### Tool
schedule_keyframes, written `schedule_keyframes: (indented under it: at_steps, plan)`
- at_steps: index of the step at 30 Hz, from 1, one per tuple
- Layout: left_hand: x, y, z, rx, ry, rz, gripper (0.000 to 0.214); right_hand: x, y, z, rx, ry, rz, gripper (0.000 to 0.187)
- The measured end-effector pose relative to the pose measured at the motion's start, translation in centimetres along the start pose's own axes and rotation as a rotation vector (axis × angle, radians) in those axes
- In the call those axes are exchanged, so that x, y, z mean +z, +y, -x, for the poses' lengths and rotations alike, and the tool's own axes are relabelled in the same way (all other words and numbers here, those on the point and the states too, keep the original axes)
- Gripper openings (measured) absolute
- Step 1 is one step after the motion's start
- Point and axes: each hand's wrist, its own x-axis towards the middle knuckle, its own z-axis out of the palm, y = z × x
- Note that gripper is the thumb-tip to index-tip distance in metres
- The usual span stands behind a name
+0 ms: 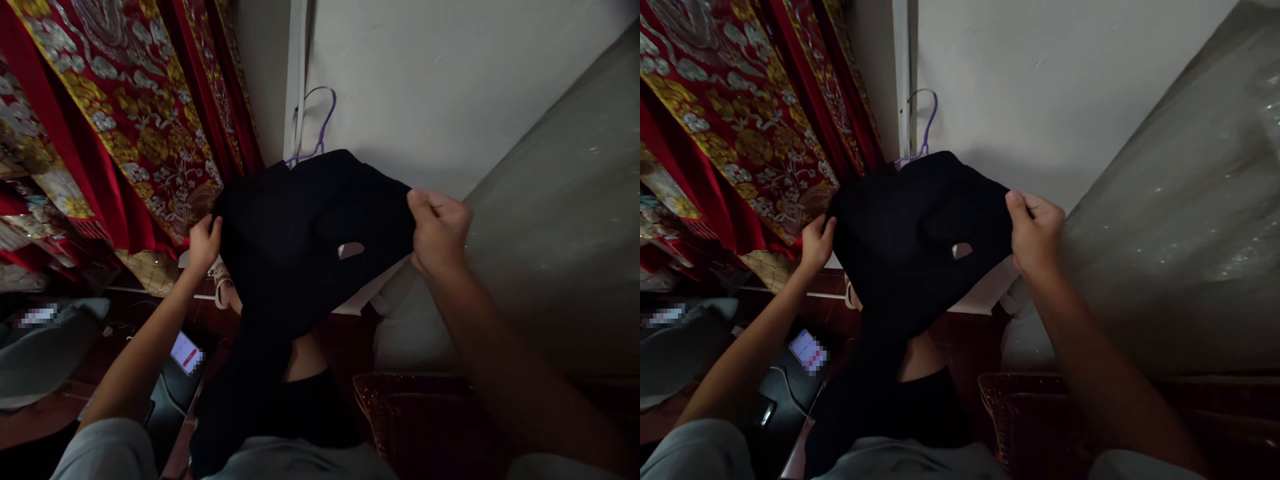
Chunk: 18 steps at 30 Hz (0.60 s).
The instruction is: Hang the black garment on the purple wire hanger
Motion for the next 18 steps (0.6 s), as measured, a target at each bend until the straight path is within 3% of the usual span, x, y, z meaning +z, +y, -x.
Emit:
schedule_keyframes:
  at_steps: [2,4,8,9,10,14,16,18]
  plan:
    - [-0.9,1.6,1.1,0.033,0.128,0.072,0.038,0.5,-0.5,-0.1,-0.014,0.054,-0.042,0.044]
    - [-1.8,3.4,2.7,0.065,0.122,0.133,0.037,1.3,-1.3,-0.1,0.037,0.086,-0.15,0.04]
    - [-2.5,6.1,6.2,0.158,-0.37,0.135,0.032,2.6,-3.9,0.1,0.131,0.092,-0.325,0.039]
    - [-2.5,6.3,6.7,0.162,-0.418,0.134,0.029,2.6,-4.6,0.3,0.118,0.1,-0.333,0.039]
    - [-2.6,6.4,7.1,0.159,-0.393,0.141,0.026,2.6,-5.2,0.7,0.089,0.113,-0.326,0.039]
    - [-3.2,6.6,6.0,0.163,0.019,0.226,0.028,1.5,-7.5,3.4,-0.145,0.137,-0.156,0.047]
    - [-3.7,7.2,4.5,0.171,0.021,0.278,0.033,0.8,-8.6,5.6,-0.283,0.105,0.025,0.041]
    - [-4.3,8.1,3.1,0.142,-0.125,0.362,0.04,0.5,-9.6,7.9,-0.436,0.011,0.193,0.024]
